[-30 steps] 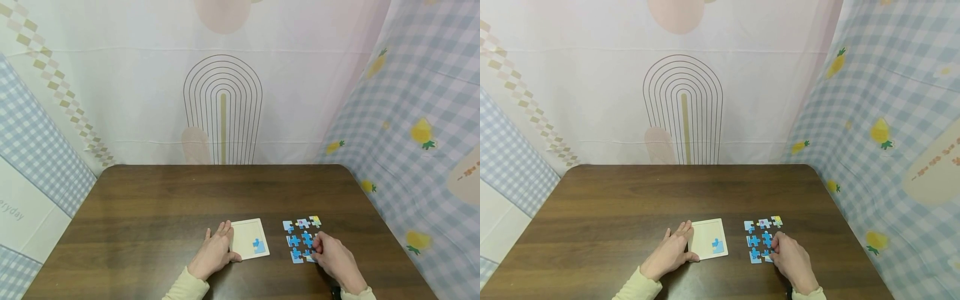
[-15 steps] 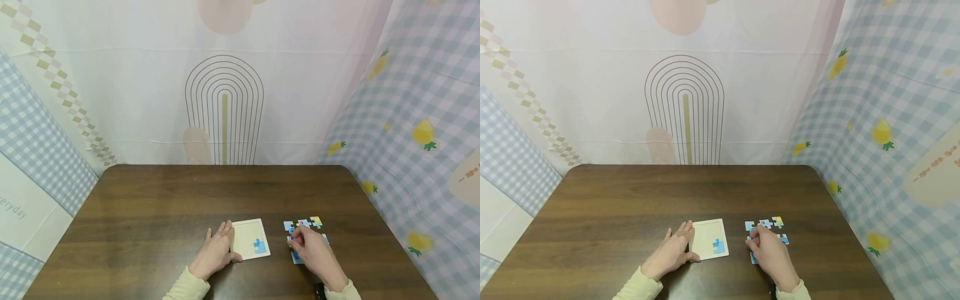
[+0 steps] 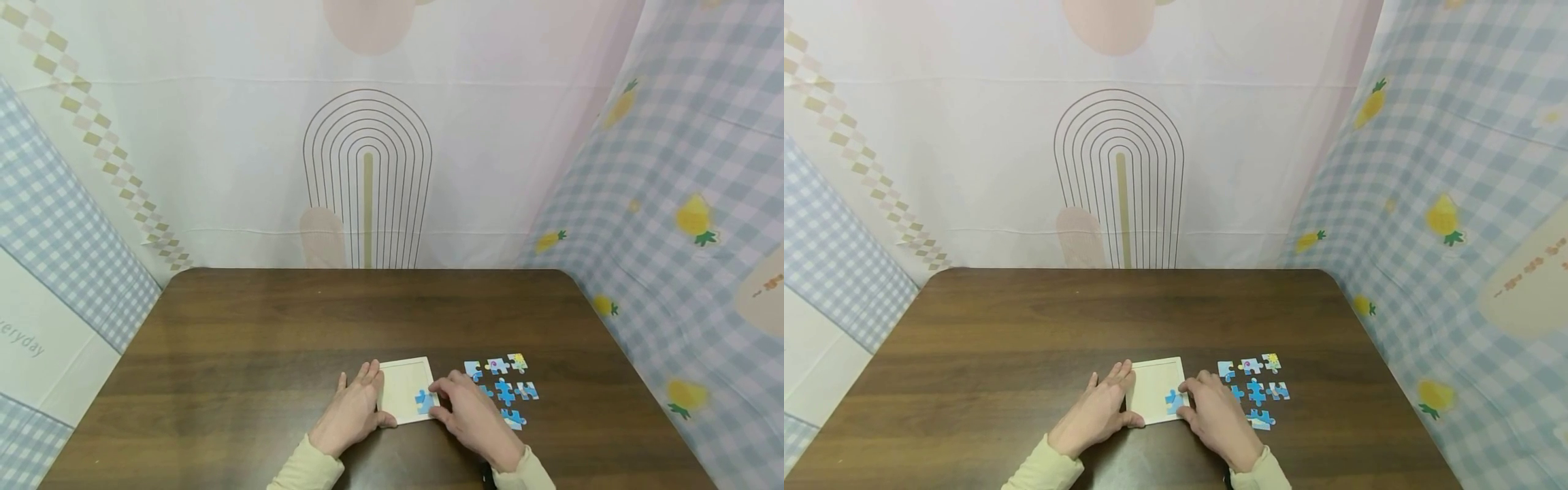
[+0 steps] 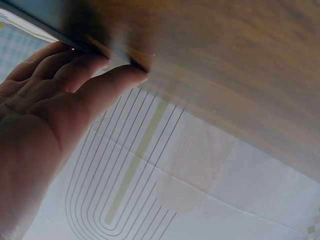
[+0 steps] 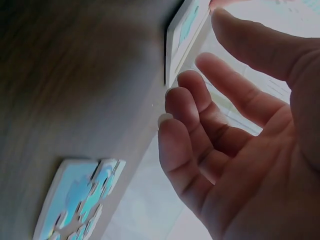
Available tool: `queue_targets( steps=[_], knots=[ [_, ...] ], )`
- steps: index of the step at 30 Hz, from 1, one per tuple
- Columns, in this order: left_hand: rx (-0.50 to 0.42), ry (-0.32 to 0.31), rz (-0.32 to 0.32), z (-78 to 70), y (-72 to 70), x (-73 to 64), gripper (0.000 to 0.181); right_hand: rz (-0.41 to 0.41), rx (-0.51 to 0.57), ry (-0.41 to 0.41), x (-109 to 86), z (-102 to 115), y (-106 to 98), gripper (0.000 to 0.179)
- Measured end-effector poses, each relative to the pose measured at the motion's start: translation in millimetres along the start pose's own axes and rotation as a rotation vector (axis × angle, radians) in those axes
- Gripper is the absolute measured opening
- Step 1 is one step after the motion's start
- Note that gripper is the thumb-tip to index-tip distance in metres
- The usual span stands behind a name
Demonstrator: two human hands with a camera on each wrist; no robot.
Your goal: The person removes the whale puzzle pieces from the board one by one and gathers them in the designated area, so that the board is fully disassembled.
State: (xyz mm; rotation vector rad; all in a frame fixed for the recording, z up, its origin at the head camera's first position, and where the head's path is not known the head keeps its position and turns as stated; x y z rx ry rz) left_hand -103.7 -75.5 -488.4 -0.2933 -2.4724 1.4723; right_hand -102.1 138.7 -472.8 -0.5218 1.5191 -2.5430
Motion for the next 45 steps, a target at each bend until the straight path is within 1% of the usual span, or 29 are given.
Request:
queue_targets(
  steps=[4, 8, 15, 18, 24, 28, 35, 37, 45],
  knots=[
    [-0.002, 0.005, -0.002, 0.3, -0.3, -0.4, 0.085, 0.023, -0.017, -0.048, -0.3, 1.6, 2.7, 0.03],
    [-0.009, 0.005, 0.004, -0.3, -0.4, -0.9, 0.085, 0.035, -0.046, -0.076, -1.2, 1.7, 5.9, 0.033],
    [-0.012, 0.003, 0.002, -0.9, -0.9, -1.2, 0.085, 0.039, -0.081, -0.084, -0.8, 3.3, 8.9, 0.037],
    [-0.016, -0.001, 0.003, -0.8, -0.9, -1.1, 0.085, 0.043, -0.103, -0.104, 0.8, 4.7, 9.2, 0.039],
    [-0.023, -0.004, 0.002, -0.8, -1.2, -1.2, 0.085, 0.038, -0.148, -0.156, 5.3, 7.2, 8.8, 0.034],
    [-0.023, -0.003, -0.003, -0.8, -1.3, -1.3, 0.084, 0.06, -0.147, -0.147, 9.4, 8.2, 7.4, 0.03],
    [-0.012, 0.0, -0.005, -0.6, -0.9, -0.8, 0.084, 0.13, -0.081, -0.099, 18.3, 7.0, 3.8, 0.026],
    [-0.014, -0.001, -0.005, -0.6, -0.7, -0.5, 0.084, 0.142, -0.077, -0.085, 20.4, 6.2, 4.2, 0.024],
    [-0.004, 0.007, -0.014, -0.4, -0.7, -0.3, 0.083, 0.11, -0.069, -0.069, 23.9, 3.8, 8.2, 0.023]
  ],
)
Point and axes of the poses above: each hand's wrist, its own x-axis towards the middle knuckle, its own y-axis out of the palm, z = x × y, the point moved 2 cm from there along x, towards the middle knuckle, and after that the axes turned 11 degrees about -z, right-handed, at the moved point
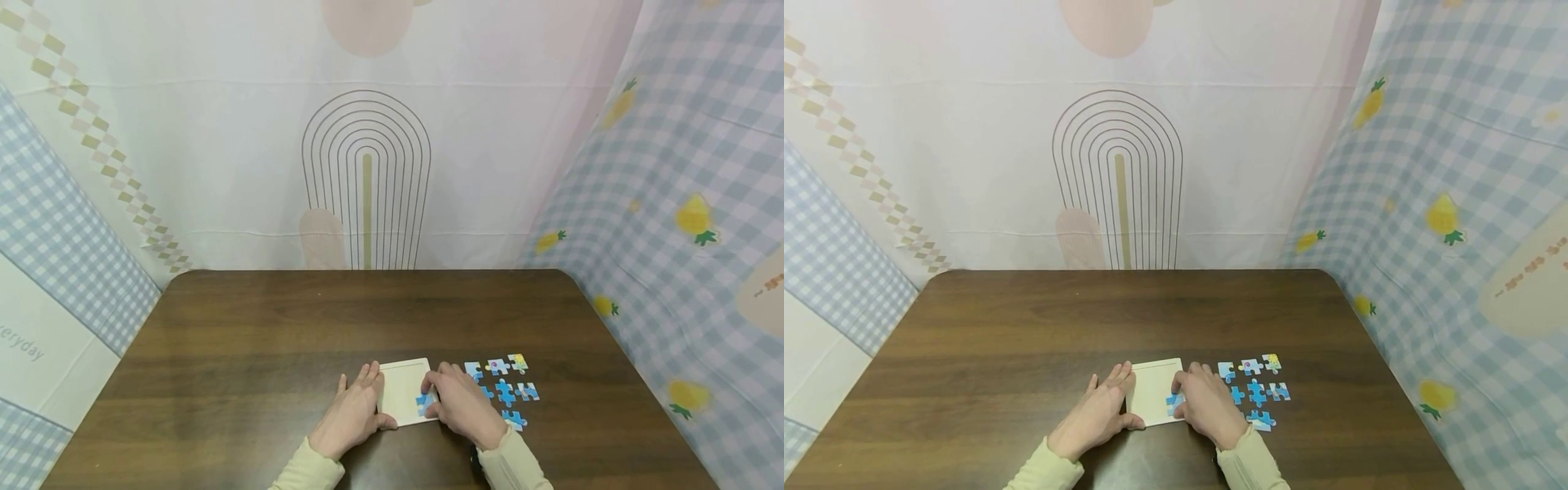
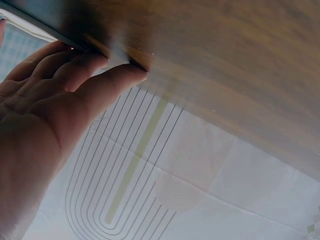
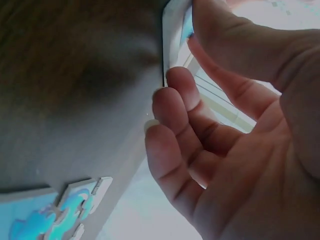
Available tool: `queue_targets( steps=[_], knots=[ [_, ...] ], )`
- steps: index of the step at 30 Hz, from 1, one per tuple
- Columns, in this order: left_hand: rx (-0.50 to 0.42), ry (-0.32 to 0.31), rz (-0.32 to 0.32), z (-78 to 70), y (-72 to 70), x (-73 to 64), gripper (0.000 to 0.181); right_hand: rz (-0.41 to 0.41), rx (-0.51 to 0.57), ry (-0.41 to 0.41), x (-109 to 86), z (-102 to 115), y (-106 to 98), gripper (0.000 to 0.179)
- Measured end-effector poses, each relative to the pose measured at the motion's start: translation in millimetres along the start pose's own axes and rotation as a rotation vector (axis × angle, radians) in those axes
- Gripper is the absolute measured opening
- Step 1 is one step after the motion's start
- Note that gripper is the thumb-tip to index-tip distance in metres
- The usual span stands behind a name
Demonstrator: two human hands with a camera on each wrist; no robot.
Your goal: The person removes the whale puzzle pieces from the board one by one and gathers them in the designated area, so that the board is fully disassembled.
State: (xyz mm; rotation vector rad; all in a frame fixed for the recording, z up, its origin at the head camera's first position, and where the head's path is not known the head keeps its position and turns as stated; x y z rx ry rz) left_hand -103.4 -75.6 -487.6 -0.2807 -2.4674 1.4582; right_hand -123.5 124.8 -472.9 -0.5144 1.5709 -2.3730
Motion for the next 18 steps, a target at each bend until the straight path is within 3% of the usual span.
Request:
queue_targets(
  steps=[10, 18],
  knots=[
    [0.005, 0.001, -0.001, -0.3, -0.5, 0.6, 0.083, -0.035, 0.057, 0.015, -0.7, -2.1, 3.2, 0.025],
    [0.003, -0.009, 0.007, -0.1, 0.1, 0.1, 0.084, -0.016, 0.139, 0.093, -4.9, -2.8, 2.8, 0.022]
  ],
)
Point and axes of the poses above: each hand's wrist, its own x-axis towards the middle knuckle, its own y-axis out of the palm, z = x × y, the point moved 2 cm from there along x, towards the middle knuckle, and after that the axes turned 11 degrees about -z, right-handed, at the moved point
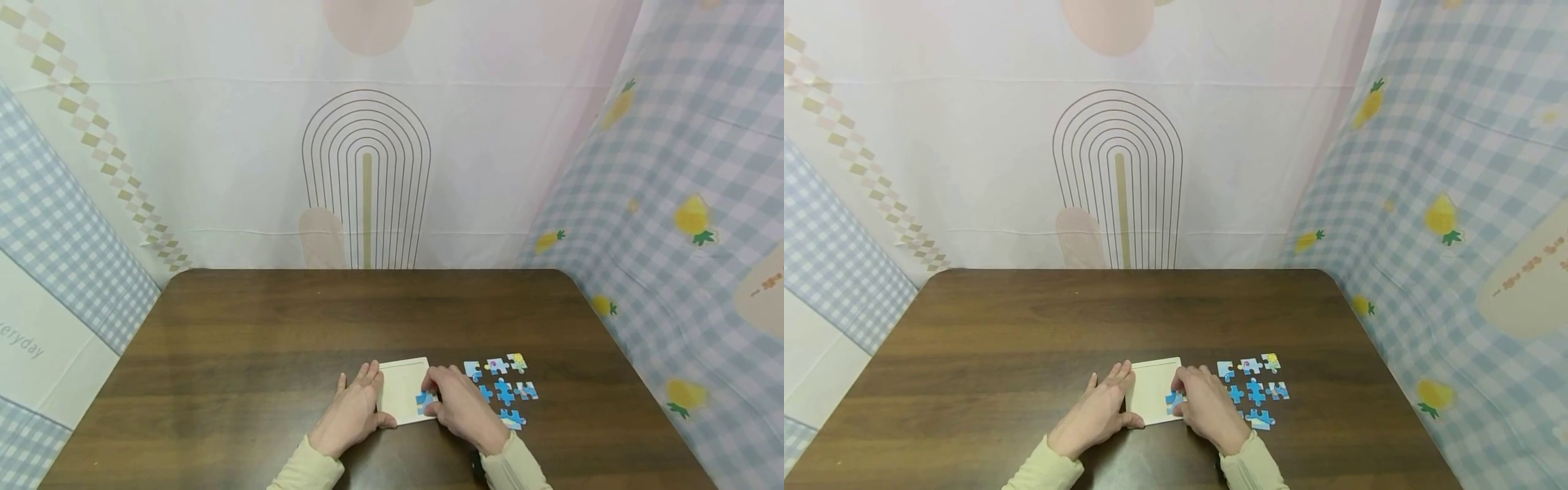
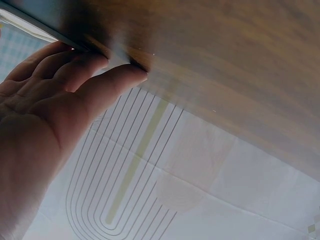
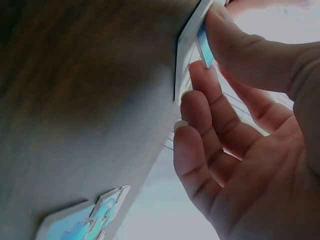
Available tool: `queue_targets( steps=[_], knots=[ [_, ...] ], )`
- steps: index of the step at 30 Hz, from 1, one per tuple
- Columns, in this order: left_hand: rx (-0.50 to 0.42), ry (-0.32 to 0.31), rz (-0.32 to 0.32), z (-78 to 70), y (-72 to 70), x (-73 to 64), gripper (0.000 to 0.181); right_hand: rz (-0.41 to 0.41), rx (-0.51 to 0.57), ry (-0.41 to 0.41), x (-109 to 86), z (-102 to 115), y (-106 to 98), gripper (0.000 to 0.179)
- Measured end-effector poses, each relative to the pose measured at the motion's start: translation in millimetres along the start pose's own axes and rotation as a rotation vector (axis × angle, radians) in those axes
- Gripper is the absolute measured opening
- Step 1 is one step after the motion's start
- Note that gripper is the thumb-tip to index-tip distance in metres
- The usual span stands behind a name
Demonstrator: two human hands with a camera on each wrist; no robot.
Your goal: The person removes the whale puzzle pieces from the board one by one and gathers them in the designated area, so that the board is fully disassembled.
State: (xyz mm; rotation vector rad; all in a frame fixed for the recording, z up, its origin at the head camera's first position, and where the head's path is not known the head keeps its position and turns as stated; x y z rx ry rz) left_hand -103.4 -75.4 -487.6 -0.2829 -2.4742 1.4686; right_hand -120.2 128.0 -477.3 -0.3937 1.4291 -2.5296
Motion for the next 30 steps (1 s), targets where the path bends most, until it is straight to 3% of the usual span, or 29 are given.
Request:
queue_targets(
  steps=[10, 19, 25, 30],
  knots=[
    [0.003, -0.001, 0.0, 0.0, 0.5, 0.5, 0.084, -0.061, 0.045, 0.044, -1.2, -2.3, 1.5, 0.022],
    [0.015, 0.006, -0.007, -0.5, 0.1, 0.2, 0.085, -0.055, 0.038, 0.051, -2.9, -3.2, 0.4, 0.018],
    [0.015, 0.004, -0.006, -0.8, -0.1, -0.4, 0.085, -0.101, 0.109, 0.027, -6.9, -4.0, -3.6, 0.017],
    [0.001, 0.003, -0.007, -0.6, -0.5, -0.6, 0.086, -0.145, 0.148, 0.07, -11.8, -11.5, -14.3, 0.014]
  ],
)
Point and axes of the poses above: each hand's wrist, its own x-axis towards the middle knuckle, its own y-axis out of the palm, z = x × y, the point moved 2 cm from there along x, towards the middle knuckle, and after that the axes turned 11 degrees about -z, right-handed, at the moved point
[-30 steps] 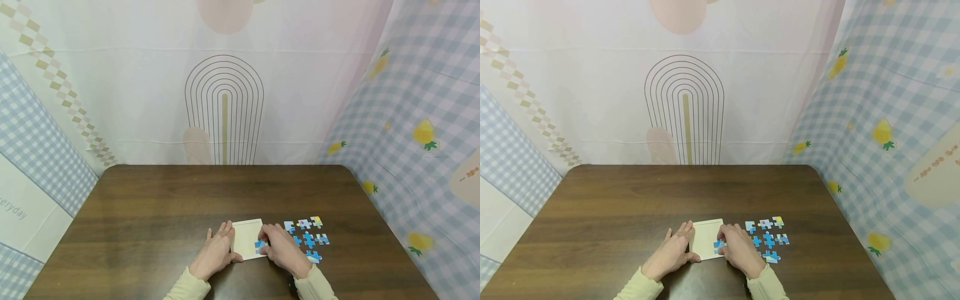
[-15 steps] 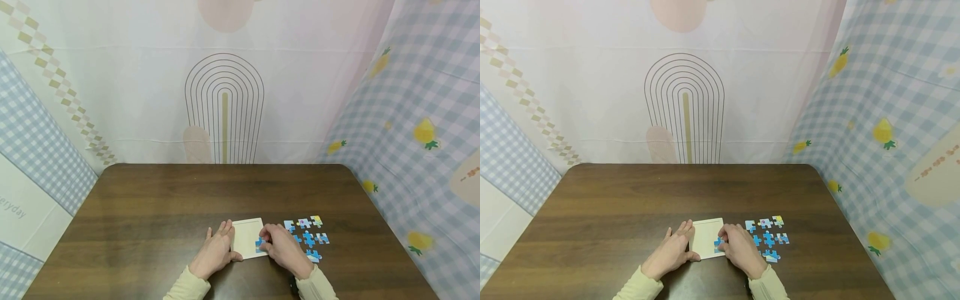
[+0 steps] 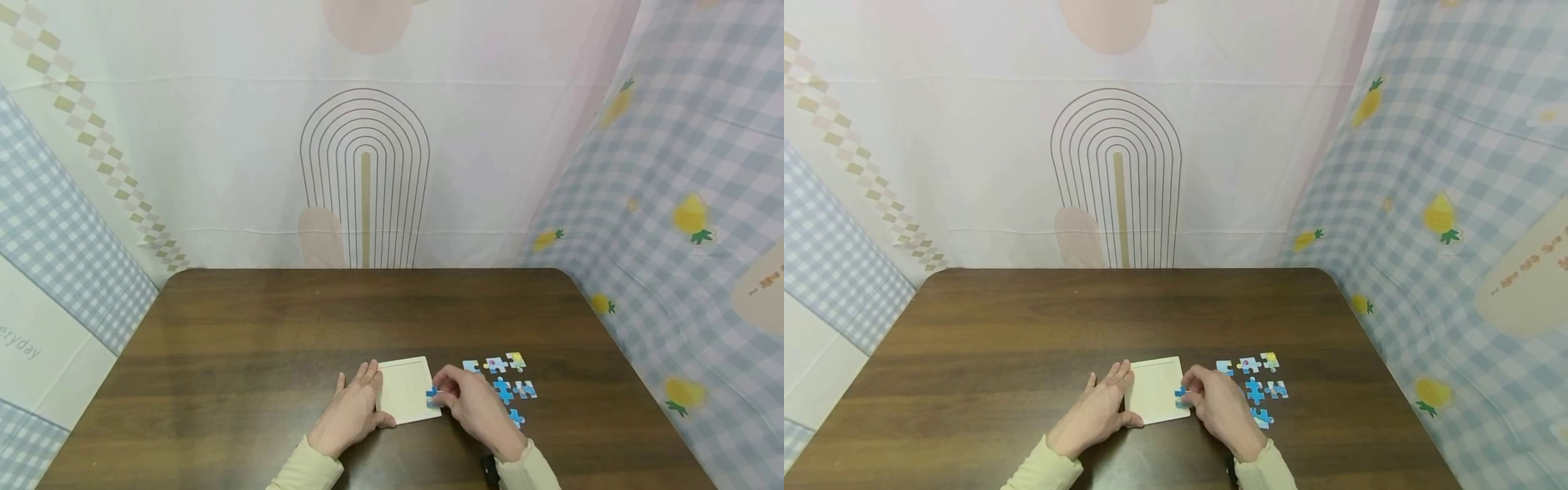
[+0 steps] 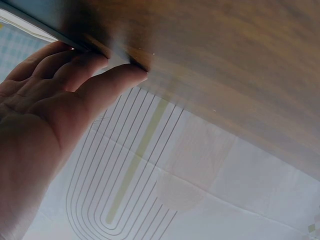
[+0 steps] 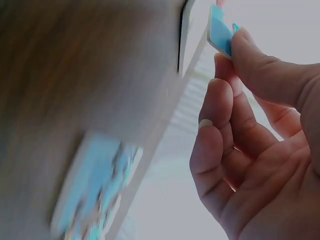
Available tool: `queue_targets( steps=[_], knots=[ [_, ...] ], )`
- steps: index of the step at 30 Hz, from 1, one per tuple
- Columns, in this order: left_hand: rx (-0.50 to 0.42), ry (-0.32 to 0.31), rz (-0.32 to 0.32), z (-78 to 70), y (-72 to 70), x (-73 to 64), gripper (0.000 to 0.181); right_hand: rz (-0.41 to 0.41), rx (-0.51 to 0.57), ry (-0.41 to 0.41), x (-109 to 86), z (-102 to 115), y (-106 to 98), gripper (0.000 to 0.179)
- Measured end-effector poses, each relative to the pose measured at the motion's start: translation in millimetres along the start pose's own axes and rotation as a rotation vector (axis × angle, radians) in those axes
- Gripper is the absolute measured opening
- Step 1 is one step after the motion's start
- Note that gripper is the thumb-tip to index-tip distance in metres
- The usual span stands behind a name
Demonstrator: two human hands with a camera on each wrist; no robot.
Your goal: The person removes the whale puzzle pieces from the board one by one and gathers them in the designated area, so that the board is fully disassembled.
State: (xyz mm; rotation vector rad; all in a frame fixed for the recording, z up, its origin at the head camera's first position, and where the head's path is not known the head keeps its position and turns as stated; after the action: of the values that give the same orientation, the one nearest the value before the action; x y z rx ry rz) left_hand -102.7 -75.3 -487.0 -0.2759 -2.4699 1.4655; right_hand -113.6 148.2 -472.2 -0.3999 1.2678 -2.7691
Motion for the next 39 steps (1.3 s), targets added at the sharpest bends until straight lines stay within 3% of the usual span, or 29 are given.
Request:
queue_targets(
  steps=[9, 19, 28, 35, 39],
  knots=[
    [-0.008, 0.012, -0.009, 0.5, 0.5, -0.8, 0.087, -0.086, -0.016, 0.155, -7.5, -25.3, -46.6, 0.012],
    [-0.008, 0.023, -0.005, -0.5, 1.2, -1.8, 0.086, -0.096, -0.146, 0.314, -32.5, -78.4, -104.2, 0.007],
    [-0.008, 0.021, -0.004, 0.4, 0.4, -0.3, 0.086, -0.017, -0.139, 0.458, -42.8, -106.6, -109.7, 0.016],
    [-0.008, 0.019, -0.002, 0.6, 0.9, -0.3, 0.087, -0.006, -0.206, 0.448, -40.9, -105.5, -106.5, 0.005],
    [-0.009, 0.017, 0.002, 0.4, 0.1, -0.2, 0.087, 0.033, -0.194, 0.477, -39.0, -106.5, -104.3, 0.01]
  ],
)
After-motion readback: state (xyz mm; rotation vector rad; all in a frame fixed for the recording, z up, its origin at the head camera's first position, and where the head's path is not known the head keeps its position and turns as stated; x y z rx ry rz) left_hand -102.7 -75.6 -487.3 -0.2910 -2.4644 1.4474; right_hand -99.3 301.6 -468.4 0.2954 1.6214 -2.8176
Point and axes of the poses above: each hand's wrist, its own x-axis towards the middle knuckle, its own y-axis out of the palm, z = x × y, the point moved 2 cm from there along x, towards the middle knuckle, and after that the axes turned 11 degrees about -z, right-handed, at the moved point
